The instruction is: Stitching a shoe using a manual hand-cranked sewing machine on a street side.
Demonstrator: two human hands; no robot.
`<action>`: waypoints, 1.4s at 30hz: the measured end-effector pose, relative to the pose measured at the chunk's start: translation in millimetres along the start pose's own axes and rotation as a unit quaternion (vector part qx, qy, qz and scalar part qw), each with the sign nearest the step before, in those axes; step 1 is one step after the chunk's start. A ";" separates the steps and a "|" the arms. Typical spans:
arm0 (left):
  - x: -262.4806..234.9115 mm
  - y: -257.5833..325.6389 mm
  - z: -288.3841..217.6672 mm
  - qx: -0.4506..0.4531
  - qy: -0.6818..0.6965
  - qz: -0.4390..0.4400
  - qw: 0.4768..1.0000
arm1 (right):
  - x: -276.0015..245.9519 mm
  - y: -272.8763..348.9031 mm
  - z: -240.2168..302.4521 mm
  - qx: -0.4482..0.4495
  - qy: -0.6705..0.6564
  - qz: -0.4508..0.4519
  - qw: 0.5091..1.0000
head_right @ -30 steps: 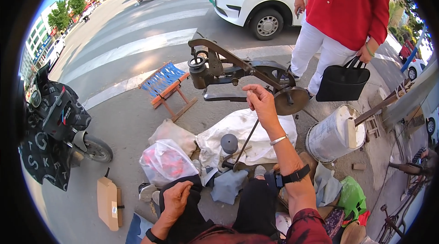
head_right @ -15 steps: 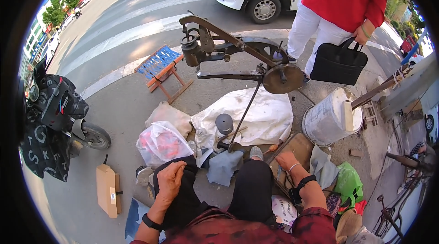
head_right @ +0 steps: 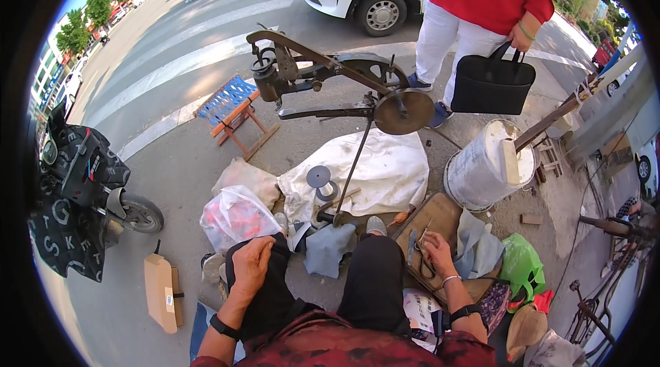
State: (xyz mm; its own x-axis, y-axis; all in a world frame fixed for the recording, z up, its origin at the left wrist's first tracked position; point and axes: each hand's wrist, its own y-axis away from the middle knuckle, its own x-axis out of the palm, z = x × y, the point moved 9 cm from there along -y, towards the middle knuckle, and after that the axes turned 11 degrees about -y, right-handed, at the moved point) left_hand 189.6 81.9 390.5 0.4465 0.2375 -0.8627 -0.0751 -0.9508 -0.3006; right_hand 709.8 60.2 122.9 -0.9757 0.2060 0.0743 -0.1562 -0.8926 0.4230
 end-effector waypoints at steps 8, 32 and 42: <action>1.8 1.1 0.9 0.005 0.004 0.001 1.000 | 91.3 -88.3 233.8 -0.191 -0.049 -0.065 0.978; -3.2 -3.2 7.5 0.002 0.014 -0.011 1.000 | -88.5 3.4 31.8 0.110 0.621 -0.019 0.775; -11.9 -13.0 -13.2 -0.041 0.034 0.050 0.997 | -6.6 47.6 270.9 -0.306 0.433 -0.145 0.835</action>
State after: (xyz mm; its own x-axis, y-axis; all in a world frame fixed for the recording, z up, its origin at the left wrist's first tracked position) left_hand 197.1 88.8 410.0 0.4996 0.1298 -0.8565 -0.0508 -0.9826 -0.1785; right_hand 750.4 125.1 387.2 -0.5869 0.3187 -0.7443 -0.1961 -0.9479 -0.2512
